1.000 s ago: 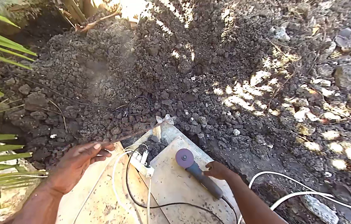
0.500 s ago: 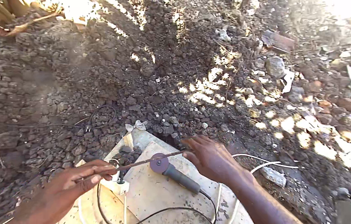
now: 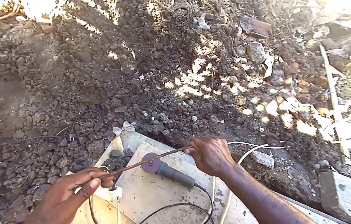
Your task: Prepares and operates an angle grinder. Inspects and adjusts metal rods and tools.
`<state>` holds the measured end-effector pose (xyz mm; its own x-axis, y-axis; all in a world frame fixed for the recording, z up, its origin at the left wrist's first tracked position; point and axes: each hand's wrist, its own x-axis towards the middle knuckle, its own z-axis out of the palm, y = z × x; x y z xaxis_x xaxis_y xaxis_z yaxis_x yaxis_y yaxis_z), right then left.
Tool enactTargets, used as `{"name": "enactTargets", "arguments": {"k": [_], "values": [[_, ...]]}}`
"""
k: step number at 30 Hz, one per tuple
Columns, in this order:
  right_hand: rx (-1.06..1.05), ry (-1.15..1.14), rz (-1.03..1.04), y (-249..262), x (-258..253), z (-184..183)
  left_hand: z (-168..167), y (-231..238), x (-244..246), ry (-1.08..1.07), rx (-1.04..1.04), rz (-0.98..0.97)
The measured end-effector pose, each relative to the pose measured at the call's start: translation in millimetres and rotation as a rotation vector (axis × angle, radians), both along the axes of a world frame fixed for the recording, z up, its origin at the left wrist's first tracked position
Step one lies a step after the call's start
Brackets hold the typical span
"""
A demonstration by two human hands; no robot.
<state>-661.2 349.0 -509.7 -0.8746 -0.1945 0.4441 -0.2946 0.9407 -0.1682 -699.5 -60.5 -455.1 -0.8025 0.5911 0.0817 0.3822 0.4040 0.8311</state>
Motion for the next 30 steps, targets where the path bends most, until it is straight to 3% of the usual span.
{"name": "enactTargets", "arguments": {"k": [3, 7, 10, 15, 19, 24, 30], "values": [[0.009, -0.001, -0.012, 1, 0, -1, 2, 4, 3, -0.005, -0.018, 0.016], [0.066, -0.157, 0.053, -4, -1, 1, 3, -2, 1, 0.158, -0.579, -0.07], [0.096, -0.253, 0.097, -8, -3, -2, 1, 10, 8, 0.074, -0.756, -0.041], [0.113, -0.269, 0.168, -3, -3, 4, 3, 36, 16, 0.076, -0.805, -0.03], [0.07, -0.24, 0.236, -8, 0, 0, -10, 36, 8, 0.195, -0.674, 0.026], [0.023, -0.039, 0.237, -5, 4, -5, -19, 34, 1, -0.078, -0.442, 0.021], [0.032, 0.002, 0.189, -5, 8, -14, -27, 45, 4, -0.168, -0.47, 0.087]]}}
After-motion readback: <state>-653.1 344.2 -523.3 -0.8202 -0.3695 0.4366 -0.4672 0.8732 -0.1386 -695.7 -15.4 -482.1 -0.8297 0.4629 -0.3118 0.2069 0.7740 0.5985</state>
